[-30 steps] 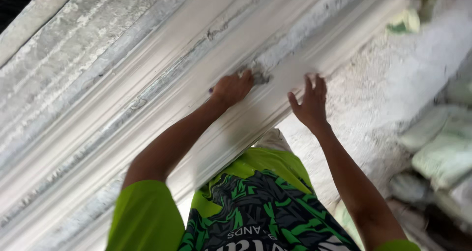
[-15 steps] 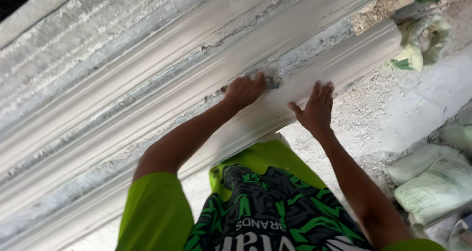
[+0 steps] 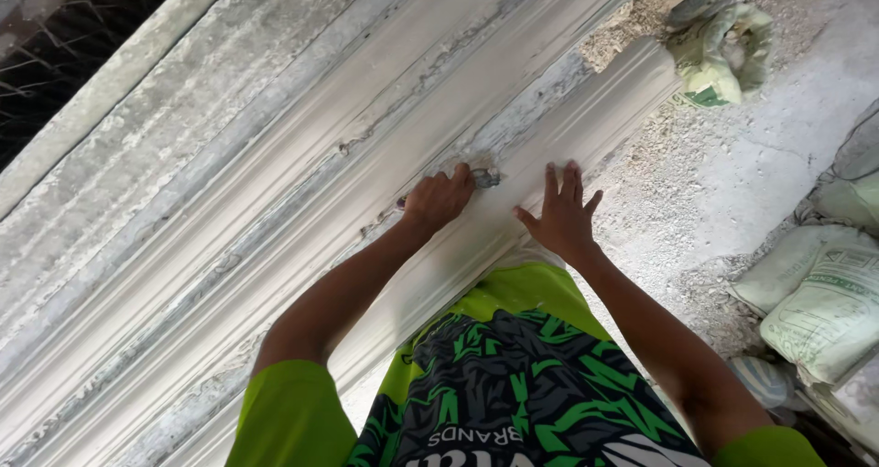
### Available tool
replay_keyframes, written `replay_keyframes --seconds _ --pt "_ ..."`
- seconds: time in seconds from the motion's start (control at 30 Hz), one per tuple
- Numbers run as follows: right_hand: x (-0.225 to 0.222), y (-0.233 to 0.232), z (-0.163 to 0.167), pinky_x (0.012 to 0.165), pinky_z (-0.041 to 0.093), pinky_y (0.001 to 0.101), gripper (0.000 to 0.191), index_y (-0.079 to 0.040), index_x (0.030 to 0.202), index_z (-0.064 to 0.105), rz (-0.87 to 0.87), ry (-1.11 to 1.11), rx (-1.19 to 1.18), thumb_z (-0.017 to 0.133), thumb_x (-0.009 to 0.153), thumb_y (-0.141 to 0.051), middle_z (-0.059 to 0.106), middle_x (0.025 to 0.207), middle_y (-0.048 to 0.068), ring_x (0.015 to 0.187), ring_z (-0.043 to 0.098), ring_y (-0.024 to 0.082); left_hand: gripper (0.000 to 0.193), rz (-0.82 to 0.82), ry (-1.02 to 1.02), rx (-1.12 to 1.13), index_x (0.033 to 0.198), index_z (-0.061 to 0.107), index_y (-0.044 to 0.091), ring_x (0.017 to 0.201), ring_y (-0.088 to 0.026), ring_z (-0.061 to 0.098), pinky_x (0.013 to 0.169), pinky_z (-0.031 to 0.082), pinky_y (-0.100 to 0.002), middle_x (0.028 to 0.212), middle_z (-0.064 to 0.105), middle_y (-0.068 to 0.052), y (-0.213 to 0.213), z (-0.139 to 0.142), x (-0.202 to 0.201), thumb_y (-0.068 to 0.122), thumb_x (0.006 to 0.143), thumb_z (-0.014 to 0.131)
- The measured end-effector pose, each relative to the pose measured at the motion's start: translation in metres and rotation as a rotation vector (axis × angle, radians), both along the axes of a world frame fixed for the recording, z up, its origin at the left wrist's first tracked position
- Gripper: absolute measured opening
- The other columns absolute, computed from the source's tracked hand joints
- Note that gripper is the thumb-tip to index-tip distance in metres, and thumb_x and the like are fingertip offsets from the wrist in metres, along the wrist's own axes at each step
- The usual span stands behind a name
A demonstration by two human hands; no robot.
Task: The person wipes dust off ornate plaster cornice moldings with a cloth, then uses a small scraping tool to scrape residue from the grooves and edges of the moldings, working along several pieces laid on the workshop table.
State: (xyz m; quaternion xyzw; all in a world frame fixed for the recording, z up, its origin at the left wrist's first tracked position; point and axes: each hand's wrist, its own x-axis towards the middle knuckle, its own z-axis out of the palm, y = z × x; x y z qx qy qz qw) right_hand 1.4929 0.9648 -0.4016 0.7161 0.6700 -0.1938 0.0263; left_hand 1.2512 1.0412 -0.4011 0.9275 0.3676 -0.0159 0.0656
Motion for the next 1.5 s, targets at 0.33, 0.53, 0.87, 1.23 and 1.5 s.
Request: replay_keyframes --seconds 0.33,0.53,0.87,1.23,1.5 --pt "0.154 0.066 -0.01 0.118 0.029 0.0659 0.066 -0.007 0.149 0.044 -0.029 0.199 0.223 0.063 0.1 -0.046 0.039 0.155 0.025 0.148 0.034 0.043 0.009 -0.032 -0.114 0.301 0.098 0.065 0.009 0.057 -0.018 0.062 0.042 0.051 -0.036 0.095 0.058 -0.008 0.051 -0.014 0.096 0.018 0.095 0.062" --pt "0.234 0.135 -0.016 0.117 0.023 0.0682 0.094 -0.002 0.16 0.029 0.005 0.151 0.307 0.071 0.097 -0.056 0.027 0.16 0.037 0.15 0.023 0.054 0.027 0.027 0.008 0.098 0.122 0.06 0.006 0.067 -0.02 0.066 0.049 0.053 -0.036 0.103 0.066 -0.009 0.094 -0.011 0.146 0.024 0.103 0.056" --pt "0.266 0.185 -0.021 0.119 0.025 0.0658 0.123 0.0 0.162 0.015 0.084 0.279 0.107 0.078 0.081 -0.067 0.023 0.159 0.035 0.151 0.022 0.052 0.058 -0.098 0.435 -0.131 0.145 0.044 0.009 0.079 -0.024 0.07 0.049 0.06 -0.029 0.139 0.052 -0.017 0.055 0.015 0.082 0.028 0.096 0.067" --pt "0.266 0.191 -0.007 0.109 0.041 0.0611 0.13 0.003 0.159 0.011 -0.052 0.294 -0.039 0.083 0.074 -0.065 0.022 0.158 0.033 0.147 0.025 0.052 0.022 0.037 -0.01 0.119 0.107 0.065 0.003 0.058 -0.026 0.071 0.041 0.056 -0.041 0.106 0.064 -0.019 0.152 0.017 0.258 0.017 0.089 0.063" --pt "0.265 0.197 0.003 0.107 0.044 0.0601 0.128 0.003 0.158 0.013 -0.027 0.289 -0.066 0.084 0.074 -0.062 0.024 0.157 0.032 0.146 0.028 0.052 0.013 0.086 0.028 0.059 0.093 0.067 0.002 0.064 -0.028 0.072 0.047 0.057 -0.042 0.09 0.063 -0.016 0.179 0.021 0.289 0.014 0.093 0.062"
